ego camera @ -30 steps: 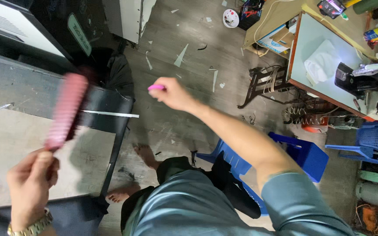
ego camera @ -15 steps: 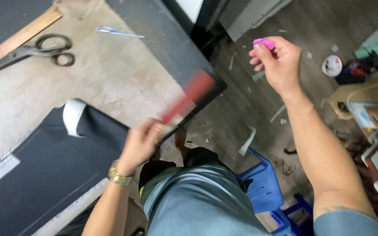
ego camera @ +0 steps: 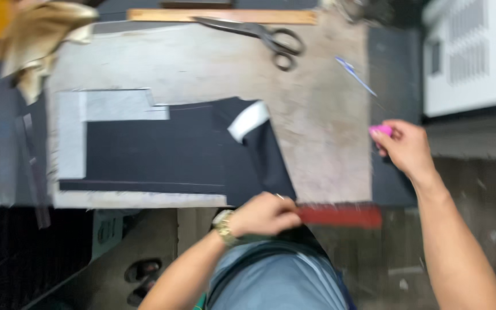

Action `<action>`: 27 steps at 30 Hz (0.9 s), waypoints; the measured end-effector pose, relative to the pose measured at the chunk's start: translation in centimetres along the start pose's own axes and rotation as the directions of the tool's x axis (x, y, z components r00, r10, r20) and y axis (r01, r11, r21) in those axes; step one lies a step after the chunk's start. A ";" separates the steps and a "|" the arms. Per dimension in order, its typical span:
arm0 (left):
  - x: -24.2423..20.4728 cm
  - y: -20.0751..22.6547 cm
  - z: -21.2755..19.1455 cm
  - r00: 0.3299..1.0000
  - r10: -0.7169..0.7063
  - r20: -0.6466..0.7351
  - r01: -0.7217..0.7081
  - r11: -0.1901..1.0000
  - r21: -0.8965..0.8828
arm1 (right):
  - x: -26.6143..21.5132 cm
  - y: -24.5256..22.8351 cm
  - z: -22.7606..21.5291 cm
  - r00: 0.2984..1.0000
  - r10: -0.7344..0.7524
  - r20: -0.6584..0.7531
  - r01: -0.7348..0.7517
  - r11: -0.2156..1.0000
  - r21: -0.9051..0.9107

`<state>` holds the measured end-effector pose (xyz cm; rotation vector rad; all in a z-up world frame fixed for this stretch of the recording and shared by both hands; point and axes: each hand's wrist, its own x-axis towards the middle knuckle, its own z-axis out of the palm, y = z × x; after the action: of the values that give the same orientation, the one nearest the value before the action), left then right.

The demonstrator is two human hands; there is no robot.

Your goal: The person brushes the work area, marks a piece of dark fabric, and then uses large shears to cut along the white marked lines of the fabric on a workbench.

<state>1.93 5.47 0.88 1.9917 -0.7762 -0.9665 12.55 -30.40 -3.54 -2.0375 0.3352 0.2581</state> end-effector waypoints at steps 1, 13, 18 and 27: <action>-2.3 -1.7 -2.2 0.969 -0.059 -0.241 0.023 0.989 -0.149 | 0.0 -0.2 1.0 0.999 0.054 0.010 -0.053 0.998 -0.019; -18.3 -31.9 -29.0 0.367 0.076 -0.927 0.716 0.614 0.333 | -0.8 1.6 6.2 0.908 -0.365 -0.205 0.143 0.730 -0.668; -12.2 -33.8 -36.3 0.074 0.152 -0.986 0.777 0.611 0.153 | -0.1 -2.7 13.5 0.824 -0.531 -0.200 0.270 0.676 -0.685; 3.2 -34.8 -47.4 0.027 0.079 -0.996 0.174 0.981 0.083 | 1.5 -4.1 22.7 0.774 -0.551 -0.313 0.211 0.690 -0.692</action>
<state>49.41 38.63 -9.93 2.1877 0.1128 0.7321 14.49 -8.72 -11.23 -2.7762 0.1020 -0.5353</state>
